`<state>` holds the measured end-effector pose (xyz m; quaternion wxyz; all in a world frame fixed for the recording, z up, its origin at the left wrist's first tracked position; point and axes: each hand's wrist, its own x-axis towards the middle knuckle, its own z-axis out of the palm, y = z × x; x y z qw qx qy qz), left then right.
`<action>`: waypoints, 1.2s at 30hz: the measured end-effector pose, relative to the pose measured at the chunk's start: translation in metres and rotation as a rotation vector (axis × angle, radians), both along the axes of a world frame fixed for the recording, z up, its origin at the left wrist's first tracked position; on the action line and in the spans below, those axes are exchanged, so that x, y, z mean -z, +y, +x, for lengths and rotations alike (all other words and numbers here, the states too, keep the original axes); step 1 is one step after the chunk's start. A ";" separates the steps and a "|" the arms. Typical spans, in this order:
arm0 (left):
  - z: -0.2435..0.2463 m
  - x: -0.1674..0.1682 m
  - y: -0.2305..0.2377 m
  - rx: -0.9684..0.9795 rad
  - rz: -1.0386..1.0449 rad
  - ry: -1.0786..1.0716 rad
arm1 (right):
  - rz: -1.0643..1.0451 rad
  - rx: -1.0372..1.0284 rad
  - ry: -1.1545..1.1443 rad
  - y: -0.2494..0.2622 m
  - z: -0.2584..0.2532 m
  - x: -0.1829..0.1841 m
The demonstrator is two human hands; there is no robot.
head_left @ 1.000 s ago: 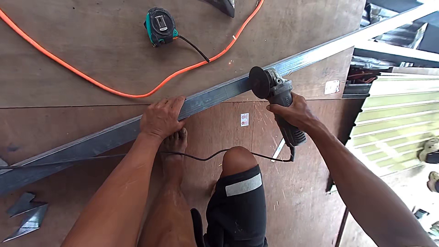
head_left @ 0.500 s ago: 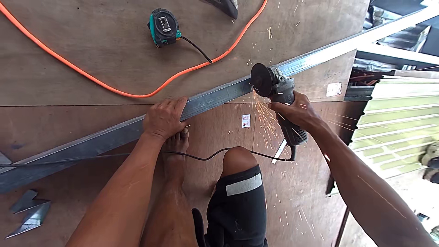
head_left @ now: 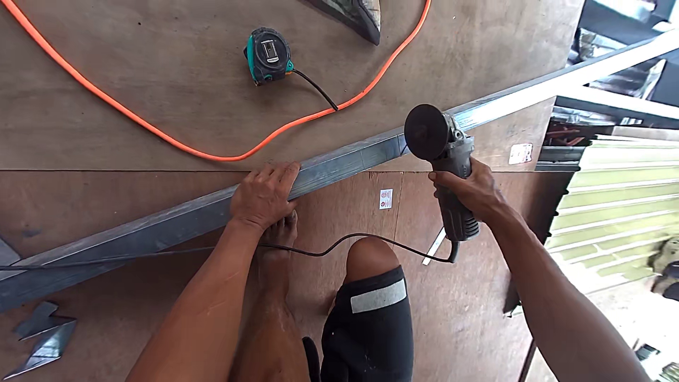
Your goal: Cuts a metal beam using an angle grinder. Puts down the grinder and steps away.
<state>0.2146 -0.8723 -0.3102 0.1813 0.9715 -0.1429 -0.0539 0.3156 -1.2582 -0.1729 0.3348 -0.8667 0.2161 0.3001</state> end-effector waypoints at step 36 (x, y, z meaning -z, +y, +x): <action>0.001 -0.005 0.002 0.009 0.035 -0.071 | 0.990 0.871 -0.446 0.013 -0.029 -0.002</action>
